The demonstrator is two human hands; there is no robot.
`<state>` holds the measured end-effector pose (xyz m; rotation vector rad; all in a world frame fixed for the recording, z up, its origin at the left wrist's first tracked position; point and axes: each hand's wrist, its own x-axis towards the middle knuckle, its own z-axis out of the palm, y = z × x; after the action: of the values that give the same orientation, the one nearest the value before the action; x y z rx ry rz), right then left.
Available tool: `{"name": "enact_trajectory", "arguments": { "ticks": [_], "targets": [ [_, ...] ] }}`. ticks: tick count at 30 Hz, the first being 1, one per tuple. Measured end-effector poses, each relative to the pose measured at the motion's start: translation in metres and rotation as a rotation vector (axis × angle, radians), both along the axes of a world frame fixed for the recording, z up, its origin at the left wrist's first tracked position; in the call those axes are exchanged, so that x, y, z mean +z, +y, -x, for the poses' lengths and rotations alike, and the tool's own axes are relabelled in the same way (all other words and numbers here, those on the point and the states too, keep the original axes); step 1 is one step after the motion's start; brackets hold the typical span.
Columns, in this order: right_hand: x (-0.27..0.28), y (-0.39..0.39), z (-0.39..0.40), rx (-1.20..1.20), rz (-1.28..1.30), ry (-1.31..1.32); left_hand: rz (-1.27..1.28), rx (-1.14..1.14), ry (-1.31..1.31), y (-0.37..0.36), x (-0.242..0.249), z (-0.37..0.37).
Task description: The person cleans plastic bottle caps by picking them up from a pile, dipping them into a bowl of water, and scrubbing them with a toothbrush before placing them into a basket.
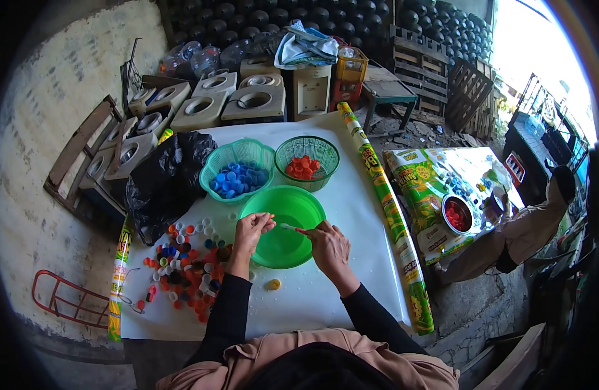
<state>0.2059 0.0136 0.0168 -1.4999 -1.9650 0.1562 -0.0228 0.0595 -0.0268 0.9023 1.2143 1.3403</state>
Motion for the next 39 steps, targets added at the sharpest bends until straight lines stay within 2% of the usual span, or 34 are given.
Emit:
{"name": "enact_trajectory", "arguments": {
  "ticks": [5, 10, 16, 17, 21, 23, 28, 30, 33, 34, 36, 39],
  "targets": [
    [0.018, -0.015, 0.004, -0.007, -0.077, 0.158, 0.069, 0.002, 0.050, 0.000, 0.004, 0.001],
    [0.015, -0.016, 0.003, 0.012, -0.083, 0.120, 0.051, 0.017, 0.184, 0.005, -0.004, -0.004],
    [0.009, -0.018, -0.011, -0.062, -0.081, 0.120, -0.442, 0.290, 0.847, -0.004, 0.020, -0.018],
    [0.008, -0.020, -0.014, -0.067, -0.071, 0.118, -0.455, 0.232, 1.190, -0.013, 0.027, -0.017],
    [0.000, -0.023, -0.026, -0.086, -0.049, 0.132, -0.544, 0.162, 1.228, -0.011, 0.033, -0.027],
    [-0.003, -0.026, -0.028, -0.088, -0.027, 0.161, -0.550, 0.102, 1.113, 0.008, 0.028, -0.033],
    [-0.012, -0.026, -0.029, -0.082, -0.006, 0.200, -0.688, 0.274, 1.007, 0.093, 0.049, -0.074],
    [-0.009, -0.028, -0.028, -0.080, -0.003, 0.187, -0.633, 0.265, 1.036, 0.120, 0.049, -0.077],
    [-0.010, -0.026, -0.032, -0.077, -0.038, 0.152, -0.640, 0.347, 0.959, 0.116, 0.050, -0.073],
    [-0.009, -0.025, -0.032, -0.083, -0.031, 0.159, -0.647, 0.324, 0.942, 0.100, 0.060, -0.064],
    [-0.008, -0.026, -0.033, -0.099, -0.011, 0.180, -0.655, 0.435, 0.921, 0.066, 0.063, -0.037],
    [-0.008, -0.022, -0.036, -0.089, -0.023, 0.123, -0.552, 0.647, 1.035, 0.030, 0.024, 0.038]
  ]
}}
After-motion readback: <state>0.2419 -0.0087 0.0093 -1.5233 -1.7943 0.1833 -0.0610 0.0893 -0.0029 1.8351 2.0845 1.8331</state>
